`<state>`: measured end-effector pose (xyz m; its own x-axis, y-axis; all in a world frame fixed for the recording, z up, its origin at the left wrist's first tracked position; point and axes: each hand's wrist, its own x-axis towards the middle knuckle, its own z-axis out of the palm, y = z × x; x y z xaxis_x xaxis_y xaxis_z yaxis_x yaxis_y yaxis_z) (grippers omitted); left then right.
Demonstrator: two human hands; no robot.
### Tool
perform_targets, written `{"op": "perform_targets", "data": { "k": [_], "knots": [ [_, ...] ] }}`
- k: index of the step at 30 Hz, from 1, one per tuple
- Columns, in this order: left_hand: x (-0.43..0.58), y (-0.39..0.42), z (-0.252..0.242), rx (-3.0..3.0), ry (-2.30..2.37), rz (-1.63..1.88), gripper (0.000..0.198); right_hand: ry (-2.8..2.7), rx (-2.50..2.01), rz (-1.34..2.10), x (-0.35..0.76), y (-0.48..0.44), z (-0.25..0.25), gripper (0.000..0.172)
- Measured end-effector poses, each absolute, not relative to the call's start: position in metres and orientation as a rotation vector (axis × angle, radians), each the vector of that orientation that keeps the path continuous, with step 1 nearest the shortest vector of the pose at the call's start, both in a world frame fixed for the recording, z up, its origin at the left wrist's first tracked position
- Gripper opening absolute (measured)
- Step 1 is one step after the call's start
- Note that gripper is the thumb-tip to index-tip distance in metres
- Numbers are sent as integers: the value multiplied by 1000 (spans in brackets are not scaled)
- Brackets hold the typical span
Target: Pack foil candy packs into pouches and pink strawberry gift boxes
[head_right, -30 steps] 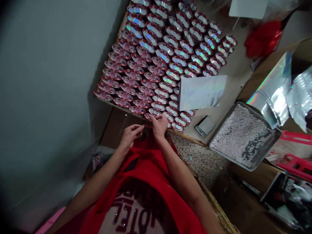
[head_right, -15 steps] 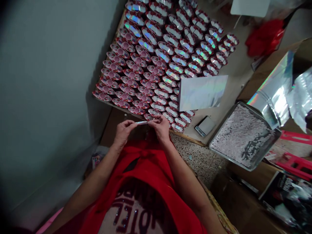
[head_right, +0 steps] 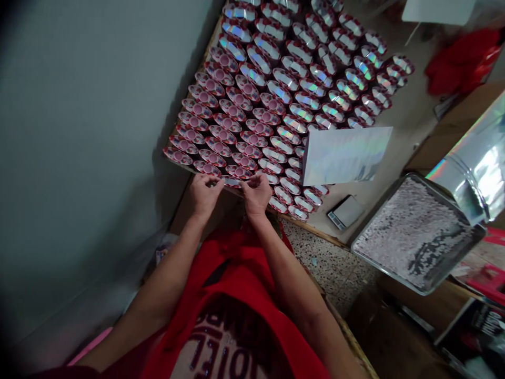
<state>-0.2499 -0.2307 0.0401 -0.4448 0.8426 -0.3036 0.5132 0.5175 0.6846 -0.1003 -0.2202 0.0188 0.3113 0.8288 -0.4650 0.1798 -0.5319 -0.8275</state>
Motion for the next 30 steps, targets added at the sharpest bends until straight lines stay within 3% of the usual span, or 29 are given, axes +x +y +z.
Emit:
{"op": "perform_targets", "data": {
  "k": [24, 30],
  "knots": [
    [-246, -227, 27, 1022, 2189, 662, 9, -1122, -2108, 1113, -108, -220, 24, 28],
    [-245, -224, 13, 439, 2170, 770, 33, -1370, -2363, 1083, -103, -211, 34, 27]
  ]
}}
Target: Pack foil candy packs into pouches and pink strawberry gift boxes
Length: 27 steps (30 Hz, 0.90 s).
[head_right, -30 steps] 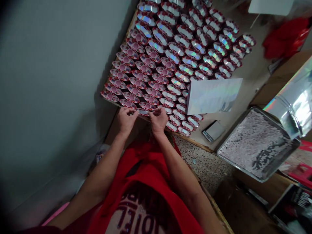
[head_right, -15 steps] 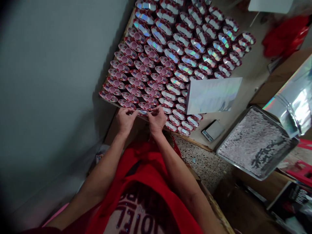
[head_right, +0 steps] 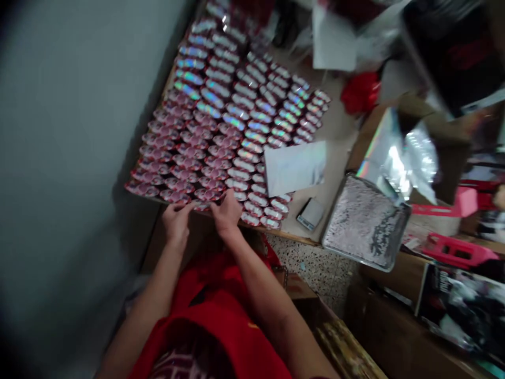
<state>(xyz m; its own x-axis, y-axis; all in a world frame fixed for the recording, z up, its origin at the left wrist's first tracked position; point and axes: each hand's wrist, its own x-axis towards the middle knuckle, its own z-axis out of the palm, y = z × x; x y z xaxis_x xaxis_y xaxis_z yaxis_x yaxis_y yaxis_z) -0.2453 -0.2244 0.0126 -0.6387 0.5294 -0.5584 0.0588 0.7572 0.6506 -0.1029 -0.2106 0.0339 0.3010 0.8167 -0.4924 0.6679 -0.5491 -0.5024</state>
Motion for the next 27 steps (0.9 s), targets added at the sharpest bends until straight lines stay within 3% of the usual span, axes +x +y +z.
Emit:
{"op": "perform_targets", "data": {
  "k": [5, 11, 16, 21, 23, 27],
  "knots": [
    [-243, -213, 14, 34, 2022, 917, 41, -1391, -2394, 1186, -97, -203, 36, 23],
    [-252, -218, 27, -34, 1891, 851, 33, -1445, -2268, 1282, -77, -207, 48, 27],
    [-224, -217, 52, 578, 2257, 879, 31, -1376, -2047, 1169, 18, -209, 65, 6],
    [-118, -140, 59, 1248, 1864, 863, 34, -1389, -2053, 683, 111, -168, 65, 22],
    [-77, -100, 45, 1224, 1783, 813, 40, -1503, -1988, 548, 127, -142, 62, 30],
    [-34, -51, 13, 1092, 1678, 719, 31, -1845, -1863, 455, 134, -95, 49, 39]
  ]
}}
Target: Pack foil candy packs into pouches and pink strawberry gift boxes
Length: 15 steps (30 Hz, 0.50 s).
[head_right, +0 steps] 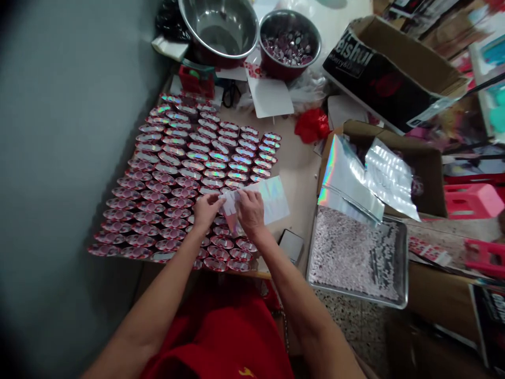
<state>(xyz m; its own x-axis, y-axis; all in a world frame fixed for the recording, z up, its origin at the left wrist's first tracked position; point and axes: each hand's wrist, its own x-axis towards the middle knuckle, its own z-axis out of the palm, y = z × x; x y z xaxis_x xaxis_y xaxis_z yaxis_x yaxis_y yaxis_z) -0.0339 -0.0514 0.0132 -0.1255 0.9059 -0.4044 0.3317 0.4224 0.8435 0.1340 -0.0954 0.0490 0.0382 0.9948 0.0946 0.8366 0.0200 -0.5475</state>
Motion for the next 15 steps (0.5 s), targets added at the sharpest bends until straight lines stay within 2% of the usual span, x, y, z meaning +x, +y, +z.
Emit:
{"op": "perform_targets", "data": {
  "k": [9, 15],
  "knots": [
    [-22, -56, 1, 989, 1597, 831, 20, -2222, -1826, 424, 138, -71, 24, 36],
    [-15, -57, 5, 1005, 1595, 858, 17, -2266, -1761, 461, 141, -83, 21, 51]
  ]
}}
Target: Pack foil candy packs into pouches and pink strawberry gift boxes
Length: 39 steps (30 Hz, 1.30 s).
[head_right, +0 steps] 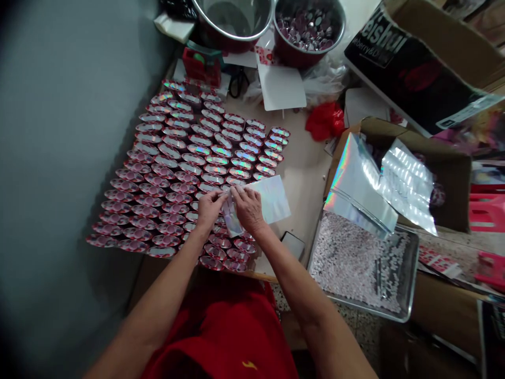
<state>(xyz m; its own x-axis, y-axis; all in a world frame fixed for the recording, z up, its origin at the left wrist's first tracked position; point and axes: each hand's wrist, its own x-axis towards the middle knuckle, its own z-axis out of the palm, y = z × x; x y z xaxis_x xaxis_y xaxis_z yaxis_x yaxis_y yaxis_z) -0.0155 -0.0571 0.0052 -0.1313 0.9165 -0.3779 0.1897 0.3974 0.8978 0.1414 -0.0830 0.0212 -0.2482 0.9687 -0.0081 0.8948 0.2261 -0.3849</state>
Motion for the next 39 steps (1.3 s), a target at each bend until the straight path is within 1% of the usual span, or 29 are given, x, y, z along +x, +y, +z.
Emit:
{"op": "perform_targets", "data": {
  "k": [3, 6, 9, 14, 19, 23, 25, 28, 33, 36, 37, 39],
  "knots": [
    [-17, -61, 6, 933, 1636, 869, 19, -2287, -1739, 490, 139, -91, 20, 54],
    [-18, -64, 7, 846, 1637, 864, 21, -2281, -1741, 495, 137, -101, 21, 52],
    [-20, -64, 10, 864, 1670, 848, 21, -2281, -1739, 468, 138, -112, 26, 46],
    [-22, -67, 24, 1064, 1757, 775, 12, -2238, -1801, 408, 138, -114, 43, 31],
    [-21, -74, 31, 1138, 1741, 804, 10, -2254, -1857, 300, 134, -96, 49, 38],
    [-21, -73, 28, 1077, 1802, 795, 10, -2372, -1777, 255, 134, -94, 47, 37],
    [-22, -71, 27, 1040, 1820, 790, 10, -2391, -1765, 264, 134, -99, 50, 31],
    [-23, -71, 28, 1034, 1804, 803, 9, -2304, -1845, 330, 135, -105, 61, 18],
    [-19, -64, 26, 1066, 1813, 808, 9, -2038, -1947, 552, 139, -108, 83, 6],
    [-15, -50, 18, 1096, 1796, 814, 11, -1733, -1983, 775, 141, -116, 101, 3],
    [-15, -46, 16, 1094, 1778, 827, 16, -1591, -1987, 869, 141, -120, 108, 4],
    [-21, -44, 15, 1072, 1769, 888, 37, -1310, -1951, 1066, 138, -128, 124, 12]
  ]
}}
